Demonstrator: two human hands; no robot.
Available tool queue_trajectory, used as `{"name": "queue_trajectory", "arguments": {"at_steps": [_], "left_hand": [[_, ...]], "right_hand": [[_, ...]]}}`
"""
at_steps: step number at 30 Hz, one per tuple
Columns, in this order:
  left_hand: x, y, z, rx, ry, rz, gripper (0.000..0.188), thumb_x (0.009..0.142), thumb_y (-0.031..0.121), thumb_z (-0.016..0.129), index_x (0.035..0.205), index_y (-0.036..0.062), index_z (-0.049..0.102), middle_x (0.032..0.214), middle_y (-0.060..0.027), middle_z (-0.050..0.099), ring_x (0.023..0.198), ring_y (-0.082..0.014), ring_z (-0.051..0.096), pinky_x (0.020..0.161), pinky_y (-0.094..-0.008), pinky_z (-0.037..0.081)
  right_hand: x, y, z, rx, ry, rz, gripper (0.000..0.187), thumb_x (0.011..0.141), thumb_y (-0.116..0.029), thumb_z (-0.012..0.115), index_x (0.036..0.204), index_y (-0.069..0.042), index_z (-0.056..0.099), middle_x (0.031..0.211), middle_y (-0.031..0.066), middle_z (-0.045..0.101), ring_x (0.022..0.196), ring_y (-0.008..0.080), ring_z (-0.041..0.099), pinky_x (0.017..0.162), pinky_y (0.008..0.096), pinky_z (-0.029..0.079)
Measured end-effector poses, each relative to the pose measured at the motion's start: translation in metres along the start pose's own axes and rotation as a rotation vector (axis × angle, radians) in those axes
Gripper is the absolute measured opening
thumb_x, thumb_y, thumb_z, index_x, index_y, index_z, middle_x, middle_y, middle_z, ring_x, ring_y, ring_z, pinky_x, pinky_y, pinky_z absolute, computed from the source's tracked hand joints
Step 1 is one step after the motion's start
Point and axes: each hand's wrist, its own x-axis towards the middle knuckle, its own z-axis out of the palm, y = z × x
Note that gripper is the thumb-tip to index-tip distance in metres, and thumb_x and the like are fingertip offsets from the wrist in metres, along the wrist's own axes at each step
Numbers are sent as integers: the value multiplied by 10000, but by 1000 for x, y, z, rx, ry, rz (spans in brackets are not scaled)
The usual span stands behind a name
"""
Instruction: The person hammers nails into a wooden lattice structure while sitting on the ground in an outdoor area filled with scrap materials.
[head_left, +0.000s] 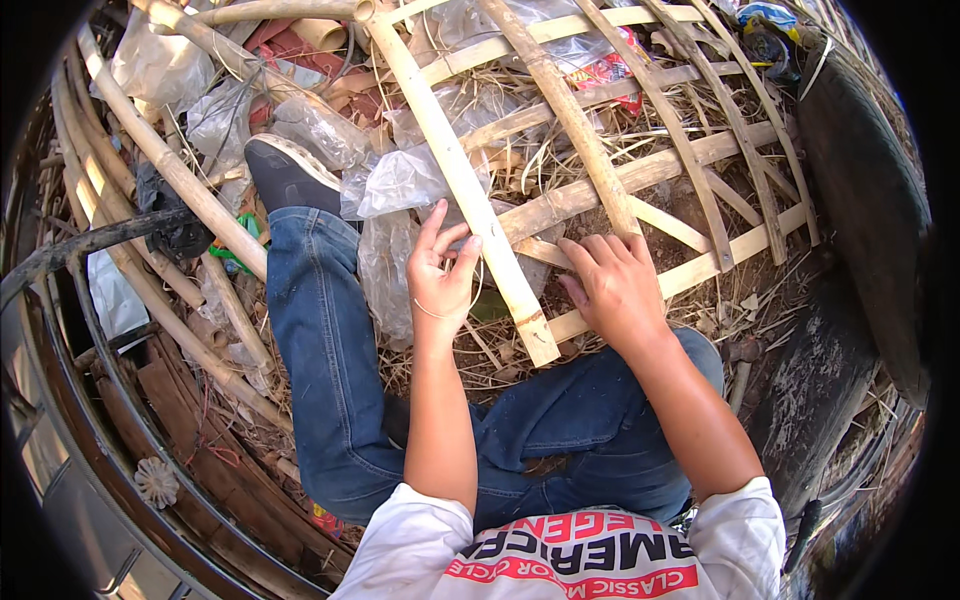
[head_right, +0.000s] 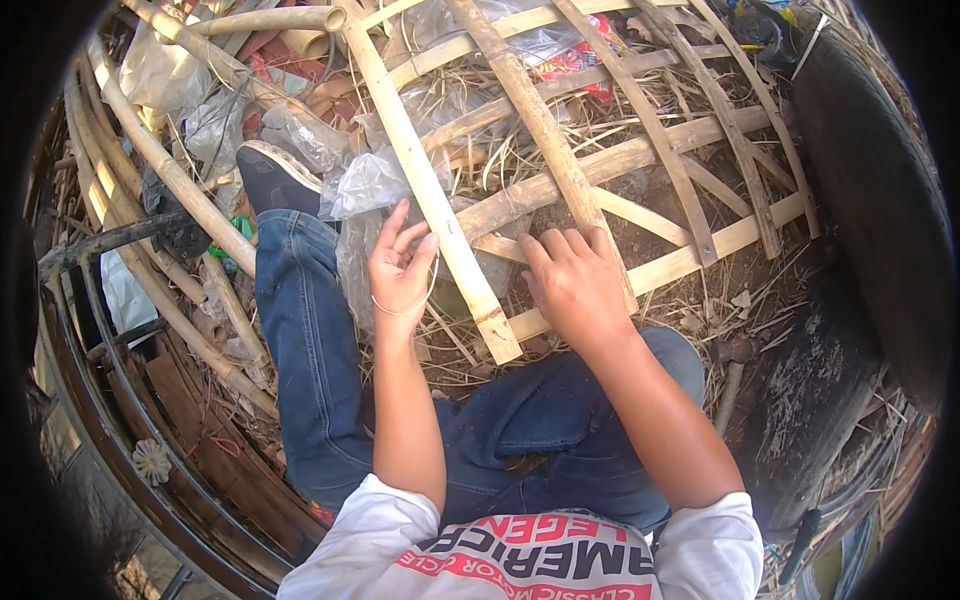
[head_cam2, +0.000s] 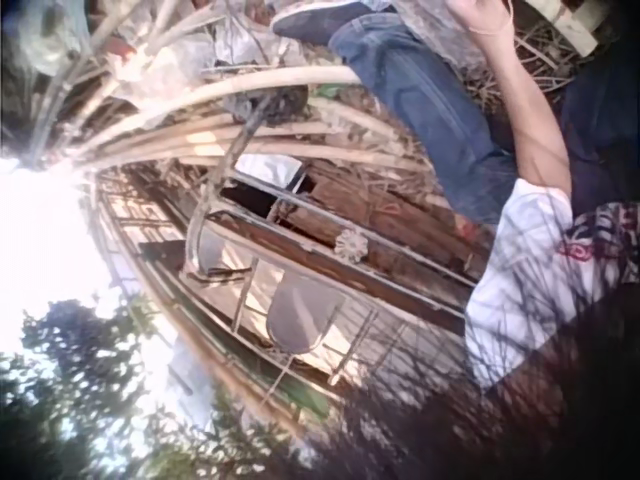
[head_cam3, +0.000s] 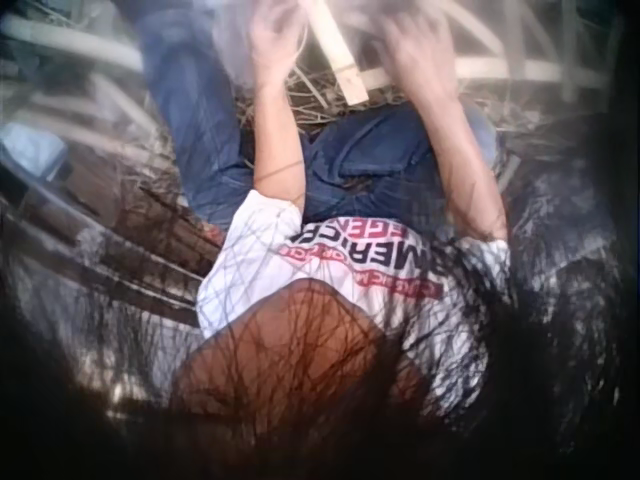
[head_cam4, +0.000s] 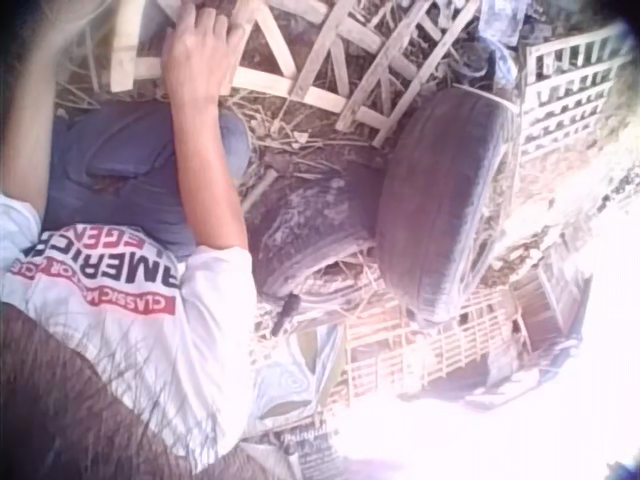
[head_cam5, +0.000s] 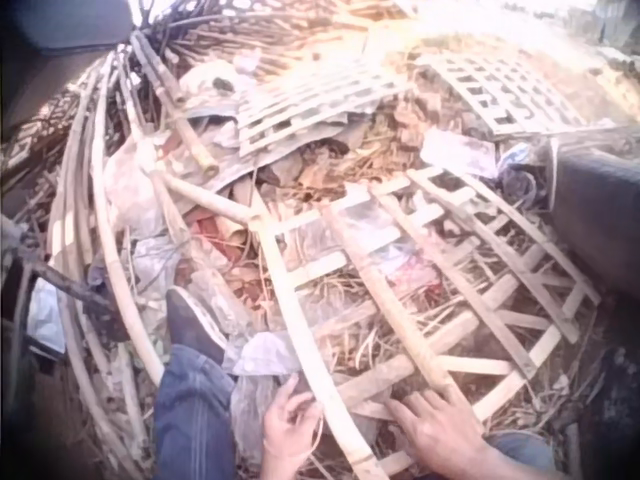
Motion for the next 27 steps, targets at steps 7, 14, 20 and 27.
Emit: {"name": "queue_trajectory", "arguments": {"at_steps": [7,14,20,27], "left_hand": [[-7,26,-6,-358,244,-103,477,965,142,580,1394,-9,438,1223,-138,630,1090,-176,595,923,-328,463],[17,50,-226,-756,572,88,173,964,208,549,1032,48,553,895,-35,602,811,-181,565,708,-407,465],[64,109,-200,1000,201,53,195,912,132,627,1033,-1,551,844,-36,615,705,-175,583,658,-338,485],[11,67,-61,269,-380,-168,472,907,63,631,1347,-27,484,1136,-87,591,841,-115,590,696,-259,517]], "right_hand": [[-1,6,4,-18,90,-27,297,757,-53,594,1044,-72,667,800,43,573,823,216,596,847,385,412],[5,0,4,15,96,-52,222,753,-64,587,964,-90,650,778,42,550,800,209,582,814,376,404],[2,5,5,3,83,-21,238,755,-56,582,979,-93,654,787,39,554,804,210,582,825,386,401],[-1,2,6,35,49,-11,257,755,-47,586,998,-92,654,809,38,564,803,203,593,831,380,400]]}}
